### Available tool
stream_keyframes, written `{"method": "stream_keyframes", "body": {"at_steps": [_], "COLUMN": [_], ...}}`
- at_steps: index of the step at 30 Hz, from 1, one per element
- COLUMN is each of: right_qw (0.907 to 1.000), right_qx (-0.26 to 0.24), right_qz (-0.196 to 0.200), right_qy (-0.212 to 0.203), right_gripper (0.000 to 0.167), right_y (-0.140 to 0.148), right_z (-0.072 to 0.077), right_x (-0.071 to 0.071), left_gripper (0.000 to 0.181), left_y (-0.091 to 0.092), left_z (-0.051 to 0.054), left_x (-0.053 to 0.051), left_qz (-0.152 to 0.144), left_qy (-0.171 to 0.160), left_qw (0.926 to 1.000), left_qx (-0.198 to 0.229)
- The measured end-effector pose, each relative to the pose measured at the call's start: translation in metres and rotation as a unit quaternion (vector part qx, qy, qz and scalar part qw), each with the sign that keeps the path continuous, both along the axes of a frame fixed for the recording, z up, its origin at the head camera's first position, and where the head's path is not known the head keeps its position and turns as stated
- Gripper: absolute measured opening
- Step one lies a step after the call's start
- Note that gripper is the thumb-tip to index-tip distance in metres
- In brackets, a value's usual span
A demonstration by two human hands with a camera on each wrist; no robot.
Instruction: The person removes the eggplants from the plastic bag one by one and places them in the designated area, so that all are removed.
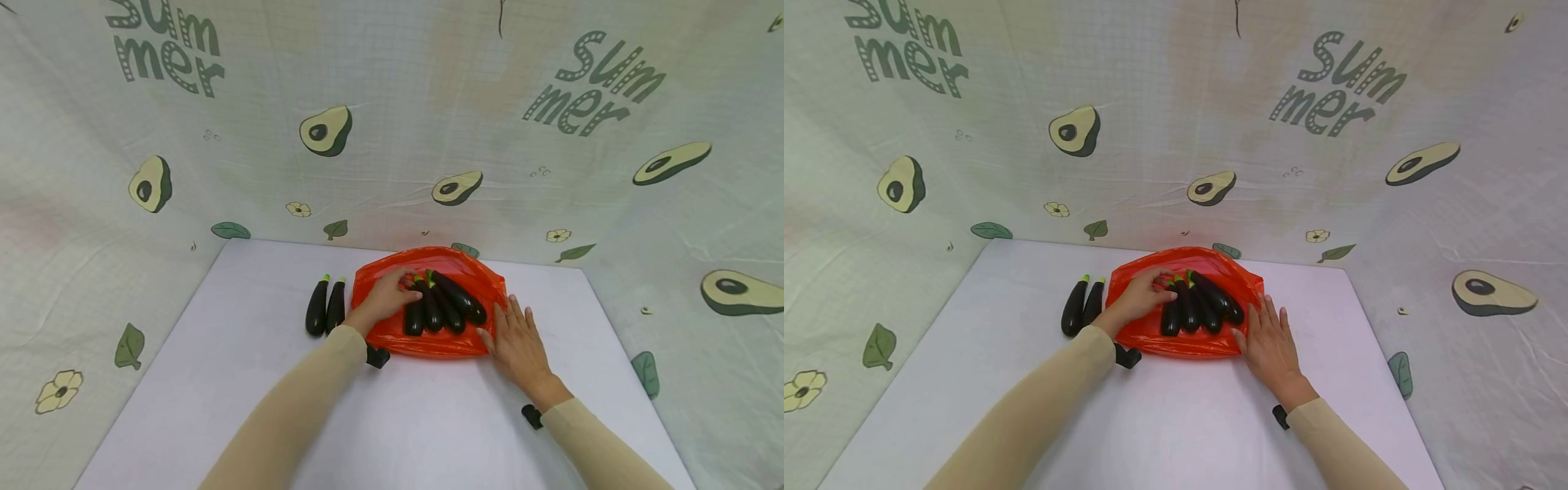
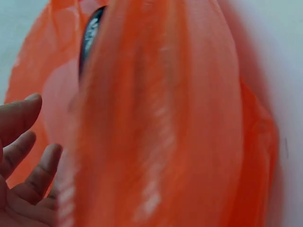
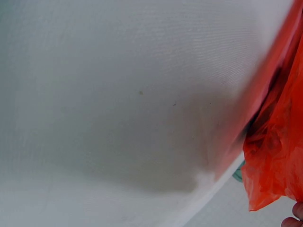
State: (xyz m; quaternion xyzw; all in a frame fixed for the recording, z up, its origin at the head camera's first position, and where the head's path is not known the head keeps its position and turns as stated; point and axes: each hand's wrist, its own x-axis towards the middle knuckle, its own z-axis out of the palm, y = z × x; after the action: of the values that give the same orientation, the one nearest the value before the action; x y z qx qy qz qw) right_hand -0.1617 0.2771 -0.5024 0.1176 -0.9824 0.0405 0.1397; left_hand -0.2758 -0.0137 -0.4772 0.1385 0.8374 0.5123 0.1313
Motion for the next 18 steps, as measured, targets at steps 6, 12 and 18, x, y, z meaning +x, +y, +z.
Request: {"method": "stream_keyframes", "body": {"at_steps": [6, 12, 18], "right_qw": [1.0000, 1.0000, 1.0000], "right_qx": [0.001, 0.007, 0.005], "right_qz": [-0.001, -0.001, 0.003], "right_qy": [-0.002, -0.004, 0.005], "right_gripper": [0.074, 0.074, 0.073], "right_y": [0.001, 0.001, 0.001], "right_z": [0.000, -0.002, -0.002], "right_x": [0.001, 0.001, 0.002], "left_gripper": [0.061, 0.066, 0.076], "left_y": [0.013, 0.019, 0.022], "left_z": [-0.013, -0.022, -0.031], "left_x": [0.000, 0.002, 0.000], "left_qz": [0.011, 0.026, 0.048], "left_qy": [-0.003, -0.008, -0.033], "left_qw": [0.9997, 0.9991, 0.9965], "left_qx": [-0.021, -0.033, -0.061]}}
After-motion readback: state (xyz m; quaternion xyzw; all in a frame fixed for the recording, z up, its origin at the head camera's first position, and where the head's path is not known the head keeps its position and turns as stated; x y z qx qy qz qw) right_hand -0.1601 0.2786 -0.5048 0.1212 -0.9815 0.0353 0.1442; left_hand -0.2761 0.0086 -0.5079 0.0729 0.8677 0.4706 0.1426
